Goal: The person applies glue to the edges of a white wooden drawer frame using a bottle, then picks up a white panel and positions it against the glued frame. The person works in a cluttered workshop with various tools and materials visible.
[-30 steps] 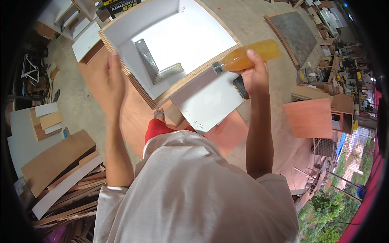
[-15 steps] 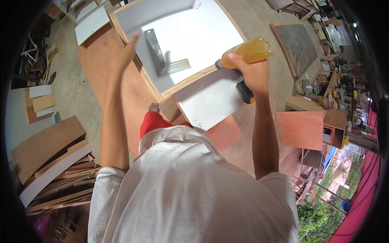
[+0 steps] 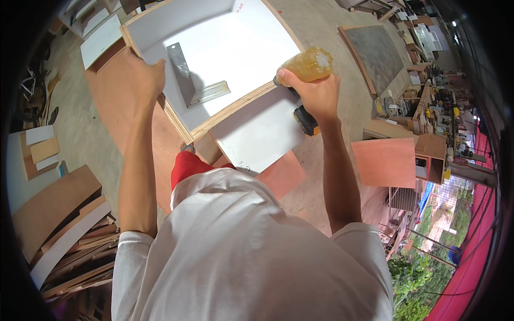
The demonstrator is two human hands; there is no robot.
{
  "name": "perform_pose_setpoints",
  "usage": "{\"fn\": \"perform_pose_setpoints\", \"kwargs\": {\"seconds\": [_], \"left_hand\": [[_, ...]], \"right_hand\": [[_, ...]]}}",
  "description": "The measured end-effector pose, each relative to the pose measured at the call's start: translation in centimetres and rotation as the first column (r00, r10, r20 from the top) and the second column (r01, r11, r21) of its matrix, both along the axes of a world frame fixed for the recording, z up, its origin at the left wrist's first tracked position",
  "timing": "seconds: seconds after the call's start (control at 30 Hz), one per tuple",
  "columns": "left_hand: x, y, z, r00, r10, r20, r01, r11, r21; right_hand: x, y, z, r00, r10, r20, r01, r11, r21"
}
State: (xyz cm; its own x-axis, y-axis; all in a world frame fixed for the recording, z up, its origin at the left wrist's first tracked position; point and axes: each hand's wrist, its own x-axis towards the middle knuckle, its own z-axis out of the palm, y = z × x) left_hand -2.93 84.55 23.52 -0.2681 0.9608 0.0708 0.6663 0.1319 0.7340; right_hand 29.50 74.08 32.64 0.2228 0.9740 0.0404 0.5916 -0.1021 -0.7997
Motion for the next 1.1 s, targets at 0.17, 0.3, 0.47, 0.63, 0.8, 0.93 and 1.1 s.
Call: {"fn": "perform_pose_setpoints", "kwargs": {"seconds": [0.17,0.3,0.47,0.63,0.8,0.93,1.1], "left_hand": [[0.2,-0.1,0.6,0.998,0.012,-0.058,-0.014,1.0,-0.024],[0.9,-0.8,2.1,0.991,0.047,-0.121,-0.052,0.998,-0.032],[1.2,-0.8,2.1,0.985,0.074,-0.156,-0.082,0.996,-0.043],[1.1,-0.5,1.1,0.919,0.162,-0.359,-0.132,0.986,0.106],[0.3,0.6,-0.9,0.943,0.168,-0.287,-0.146,0.985,0.097],[-0.2,1.2,-2.0,0.938,0.155,-0.31,-0.126,0.986,0.112],[-0.3,1.7,-3.6,0.986,0.123,-0.112,-0.105,0.982,0.158]], "right_hand": [[-0.3,-0.8,-1.8,0.991,0.125,-0.043,-0.116,0.979,0.17],[1.7,0.8,-0.5,0.997,0.017,-0.071,-0.017,1.0,0.004],[-0.3,-0.2,-2.4,0.971,0.127,-0.201,-0.089,0.978,0.189],[1.6,1.0,-0.3,0.977,0.052,-0.208,-0.041,0.998,0.054],[0.3,-0.4,-2.1,0.978,0.201,-0.048,-0.185,0.955,0.234],[3.3,1.4,-0.3,0.985,-0.051,-0.168,0.041,0.997,-0.063],[0.4,0.3,-2.1,0.966,0.146,0.214,-0.206,0.935,0.289]]}}
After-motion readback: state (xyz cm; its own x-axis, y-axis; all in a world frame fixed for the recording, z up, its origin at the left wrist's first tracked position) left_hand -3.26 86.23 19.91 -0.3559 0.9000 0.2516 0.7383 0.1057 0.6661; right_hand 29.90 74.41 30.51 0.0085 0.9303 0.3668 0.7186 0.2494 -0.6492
